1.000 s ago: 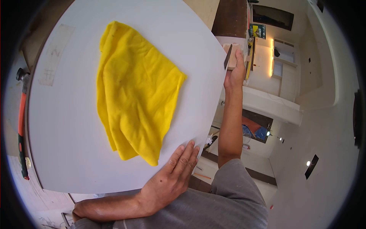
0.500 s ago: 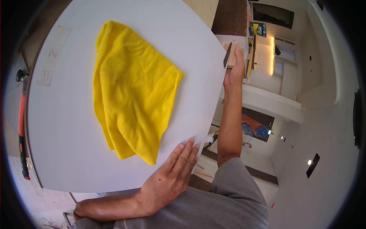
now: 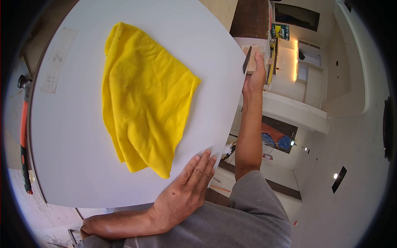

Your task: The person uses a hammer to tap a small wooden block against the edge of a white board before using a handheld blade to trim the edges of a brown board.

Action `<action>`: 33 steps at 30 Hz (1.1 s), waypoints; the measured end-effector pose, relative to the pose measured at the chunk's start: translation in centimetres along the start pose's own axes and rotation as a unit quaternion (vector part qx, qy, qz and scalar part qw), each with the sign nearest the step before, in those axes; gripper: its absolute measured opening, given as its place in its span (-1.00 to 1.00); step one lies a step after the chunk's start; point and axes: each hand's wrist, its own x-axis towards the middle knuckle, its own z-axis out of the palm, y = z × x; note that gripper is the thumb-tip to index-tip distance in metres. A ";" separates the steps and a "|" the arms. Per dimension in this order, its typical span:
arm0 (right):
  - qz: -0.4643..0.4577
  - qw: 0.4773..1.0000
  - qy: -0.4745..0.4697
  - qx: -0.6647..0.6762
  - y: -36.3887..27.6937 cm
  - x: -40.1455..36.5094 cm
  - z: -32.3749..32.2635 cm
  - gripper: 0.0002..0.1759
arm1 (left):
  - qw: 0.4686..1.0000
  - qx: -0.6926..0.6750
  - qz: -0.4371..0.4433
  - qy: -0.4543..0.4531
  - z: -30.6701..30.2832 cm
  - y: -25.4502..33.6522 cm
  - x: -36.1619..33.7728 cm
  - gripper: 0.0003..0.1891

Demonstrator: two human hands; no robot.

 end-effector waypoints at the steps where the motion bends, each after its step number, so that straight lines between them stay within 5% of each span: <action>1: -0.004 1.000 -0.002 -0.001 0.0 0.0 0.0 -0.56 | 1.000 -0.002 -0.001 0.000 0.0 0.0 0.0 -0.52; 33: -0.032 0.999 -0.005 -0.006 0.3 -1.6 -0.3 -0.61 | 1.000 -0.008 0.001 0.008 -0.1 0.1 0.3 -0.52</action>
